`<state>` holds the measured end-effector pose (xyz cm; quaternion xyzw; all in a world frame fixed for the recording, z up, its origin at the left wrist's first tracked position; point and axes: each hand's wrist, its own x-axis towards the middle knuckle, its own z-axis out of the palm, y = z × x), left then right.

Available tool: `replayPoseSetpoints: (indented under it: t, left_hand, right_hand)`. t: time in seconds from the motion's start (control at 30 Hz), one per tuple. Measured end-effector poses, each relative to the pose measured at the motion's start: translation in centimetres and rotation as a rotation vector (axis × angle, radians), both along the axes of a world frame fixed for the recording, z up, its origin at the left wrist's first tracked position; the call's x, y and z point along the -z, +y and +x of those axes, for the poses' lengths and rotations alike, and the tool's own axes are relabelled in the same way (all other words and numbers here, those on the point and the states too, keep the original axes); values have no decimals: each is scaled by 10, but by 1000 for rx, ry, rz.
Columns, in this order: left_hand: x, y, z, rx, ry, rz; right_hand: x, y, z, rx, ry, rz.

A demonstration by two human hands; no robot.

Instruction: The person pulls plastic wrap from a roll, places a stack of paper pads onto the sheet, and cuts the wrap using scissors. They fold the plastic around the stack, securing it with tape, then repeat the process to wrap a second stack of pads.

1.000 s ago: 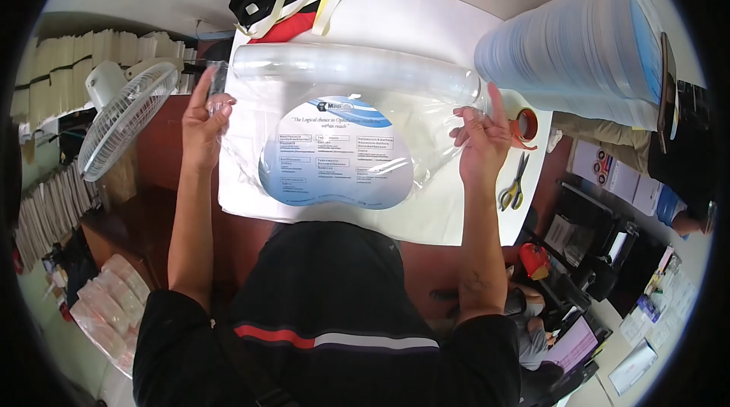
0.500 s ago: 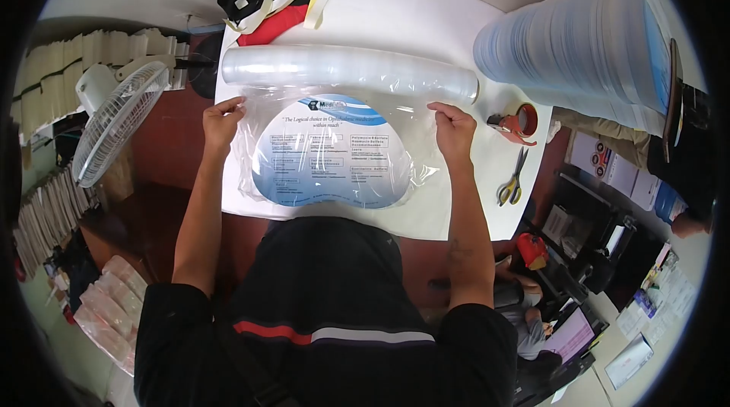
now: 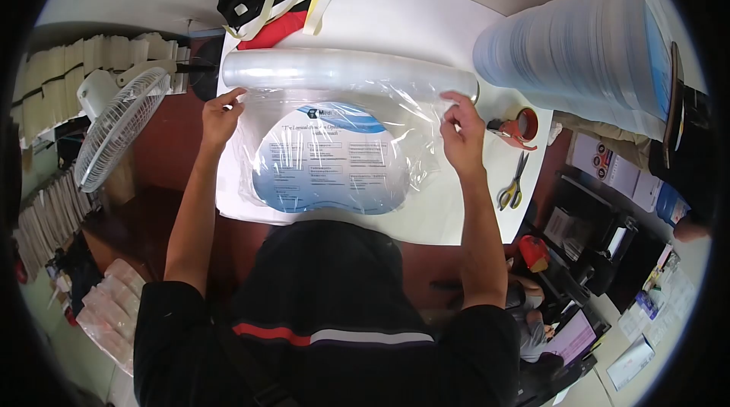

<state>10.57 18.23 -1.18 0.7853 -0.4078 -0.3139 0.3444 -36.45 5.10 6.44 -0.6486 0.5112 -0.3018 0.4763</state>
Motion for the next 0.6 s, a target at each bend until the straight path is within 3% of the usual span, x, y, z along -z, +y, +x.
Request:
replayPoseSetpoints:
  t: [0.13,0.23,0.27,0.37,0.4,0.53,0.57,0.6]
  left_hand:
    - [-13,-3,-8,129,-216,-104]
    - [-19,-5,-14,84,-255,84]
    - [-18,-5,-16,63,-219,179]
    - [-9,-22,-16,54,-121,412]
    - [-9,-25,-15,95,-102,472]
    - [-30,-19,12,253,-199,662]
    - [-41,-12,19,192,-290,640]
    - [-60,-4,23,130,-380,616]
  right_hand:
    - [20,12,-14,-74,222,-132]
    - [44,12,-12,-95,392,-164]
    - [55,7,-5,-86,527,-40]
    - [58,-7,13,70,452,585]
    - [63,-13,12,46,394,677]
    - [44,-25,-8,-31,643,623]
    - [37,-28,-17,-157,856,519]
    - [21,-20,-19,-171,886,257]
